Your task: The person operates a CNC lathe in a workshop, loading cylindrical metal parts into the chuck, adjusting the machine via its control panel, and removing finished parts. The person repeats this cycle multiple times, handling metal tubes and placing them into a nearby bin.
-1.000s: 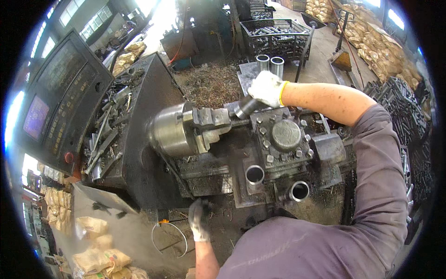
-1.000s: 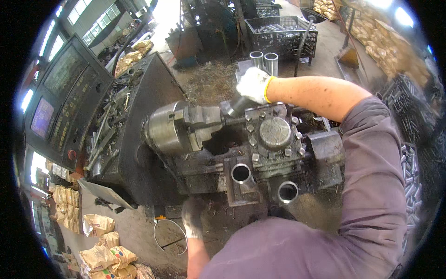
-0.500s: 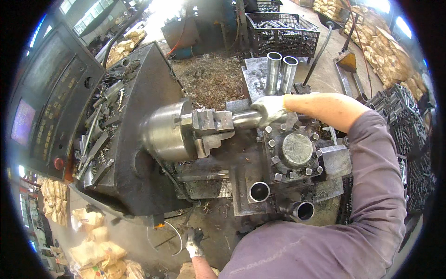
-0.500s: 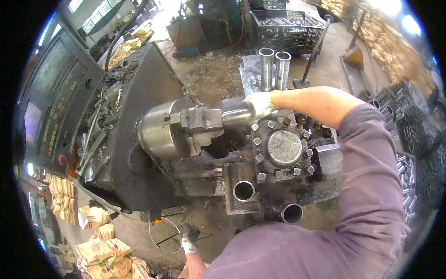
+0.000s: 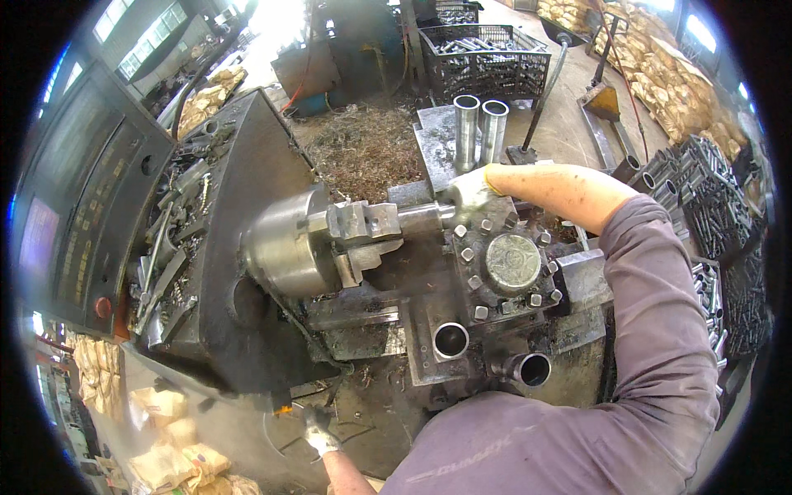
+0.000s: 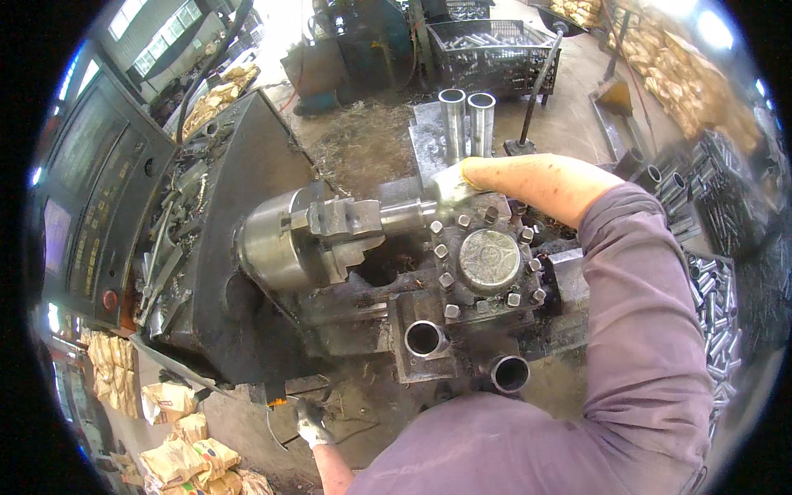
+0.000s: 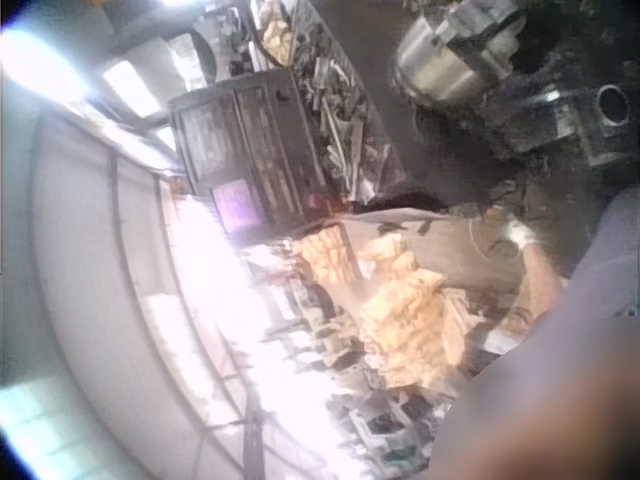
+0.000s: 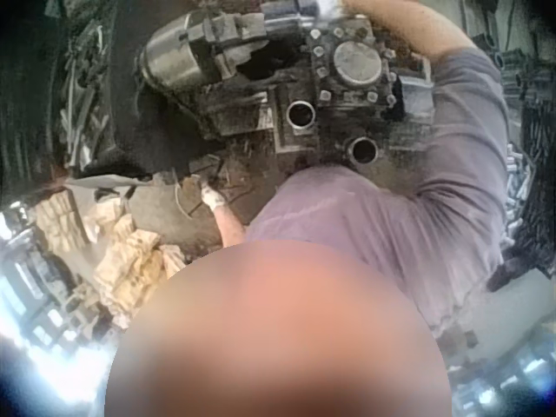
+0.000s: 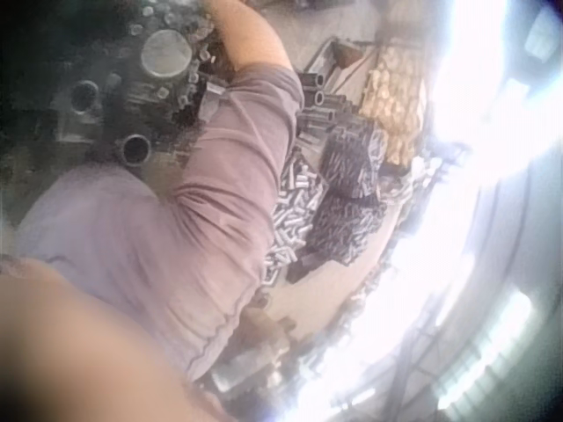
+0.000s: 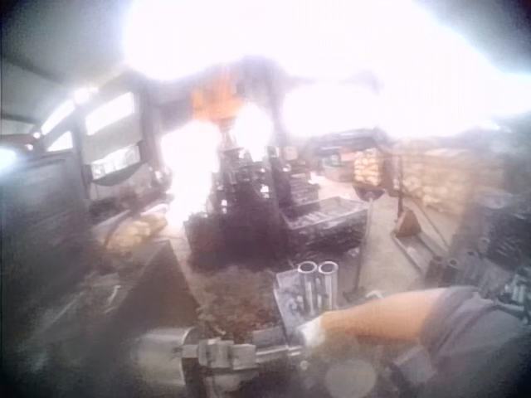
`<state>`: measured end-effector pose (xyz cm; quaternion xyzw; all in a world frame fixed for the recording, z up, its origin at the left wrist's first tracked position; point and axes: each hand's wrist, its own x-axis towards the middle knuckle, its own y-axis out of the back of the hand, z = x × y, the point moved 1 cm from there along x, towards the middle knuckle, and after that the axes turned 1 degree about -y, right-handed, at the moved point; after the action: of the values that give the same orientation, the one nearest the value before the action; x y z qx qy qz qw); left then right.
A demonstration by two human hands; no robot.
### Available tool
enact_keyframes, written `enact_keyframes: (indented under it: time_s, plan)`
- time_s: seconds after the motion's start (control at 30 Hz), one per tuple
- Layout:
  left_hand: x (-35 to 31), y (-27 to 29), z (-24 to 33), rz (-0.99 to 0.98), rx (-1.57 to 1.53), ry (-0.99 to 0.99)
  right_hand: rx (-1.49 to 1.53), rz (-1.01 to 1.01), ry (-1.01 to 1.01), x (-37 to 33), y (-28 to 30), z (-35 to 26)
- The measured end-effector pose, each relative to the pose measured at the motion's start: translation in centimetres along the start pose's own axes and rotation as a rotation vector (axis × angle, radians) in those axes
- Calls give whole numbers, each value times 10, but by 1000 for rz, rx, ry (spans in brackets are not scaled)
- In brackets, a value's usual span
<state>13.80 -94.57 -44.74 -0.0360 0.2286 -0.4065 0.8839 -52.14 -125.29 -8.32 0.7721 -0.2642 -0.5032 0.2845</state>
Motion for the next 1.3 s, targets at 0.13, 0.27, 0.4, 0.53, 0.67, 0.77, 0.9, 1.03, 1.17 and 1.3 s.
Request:
enact_keyframes:
  time_s: [0.13,0.27,0.4,0.53,0.67,0.77,0.9,1.03,1.17,1.3]
  plan:
    - [-26,-8,46,63,5,9,-110,185,131,38,-5,-11]
    - [-32,-17,81,33,-79,-11,28,407,194,70,-23,-31]
    - [-26,-23,109,51,-231,185,-62,403,268,68,-22,-32]
    - [-19,-26,128,103,-229,308,258,0,194,58,-3,-40]
    - [-17,-23,134,-72,-95,255,207,24,199,46,4,-50]
    - [-17,-22,131,-133,-21,110,203,59,152,44,2,-48]
    - [-15,-27,122,25,4,33,168,56,124,53,-1,-47]
    - [-23,-34,120,67,70,-41,-131,233,95,36,4,-57]
    - [-63,-40,127,173,123,-21,-68,842,205,-51,6,-69]
    - [-132,-96,137,141,880,-730,219,1128,319,-165,-33,-83]
